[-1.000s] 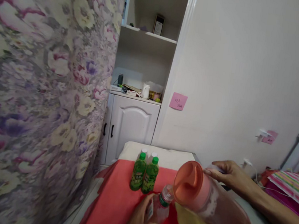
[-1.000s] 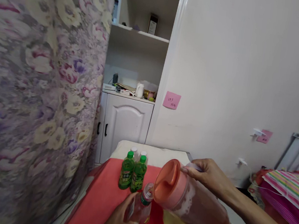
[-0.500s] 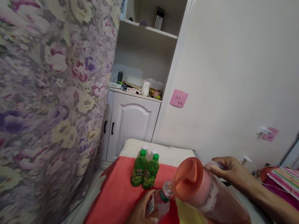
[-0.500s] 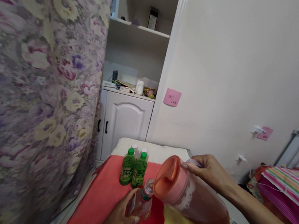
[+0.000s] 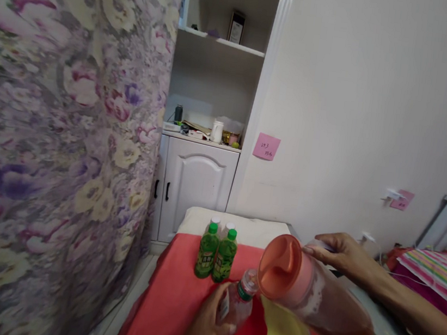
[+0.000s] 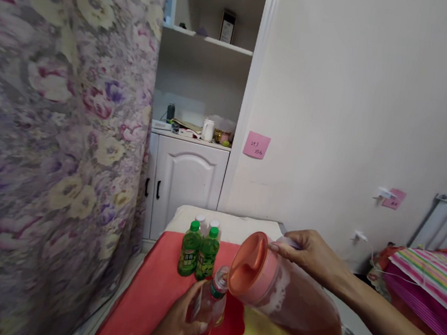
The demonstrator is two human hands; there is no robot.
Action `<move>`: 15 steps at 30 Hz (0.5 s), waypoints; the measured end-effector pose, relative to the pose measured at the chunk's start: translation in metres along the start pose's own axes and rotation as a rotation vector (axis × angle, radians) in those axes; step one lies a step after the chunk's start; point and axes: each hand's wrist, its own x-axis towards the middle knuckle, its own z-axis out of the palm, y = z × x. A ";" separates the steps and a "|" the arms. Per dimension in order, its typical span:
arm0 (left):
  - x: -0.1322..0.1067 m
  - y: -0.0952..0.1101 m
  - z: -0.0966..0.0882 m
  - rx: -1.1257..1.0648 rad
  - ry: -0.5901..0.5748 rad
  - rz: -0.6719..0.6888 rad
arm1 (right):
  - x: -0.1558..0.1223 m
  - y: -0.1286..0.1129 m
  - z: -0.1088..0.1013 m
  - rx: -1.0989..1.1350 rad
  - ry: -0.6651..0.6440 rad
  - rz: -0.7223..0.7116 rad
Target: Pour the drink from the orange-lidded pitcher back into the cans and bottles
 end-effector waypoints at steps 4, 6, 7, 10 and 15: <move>-0.001 0.002 0.000 0.018 0.017 -0.007 | 0.001 0.000 0.000 -0.015 0.000 0.001; -0.001 0.004 0.001 0.014 0.017 0.000 | 0.001 0.000 -0.001 -0.026 0.003 0.009; -0.002 0.005 0.001 0.012 0.015 0.003 | 0.001 -0.001 -0.001 -0.030 0.003 0.011; -0.001 0.006 0.002 0.005 0.012 0.003 | 0.001 0.000 -0.002 -0.025 -0.004 -0.006; -0.001 0.004 0.001 -0.003 0.027 -0.007 | 0.000 0.001 -0.001 -0.002 -0.009 -0.023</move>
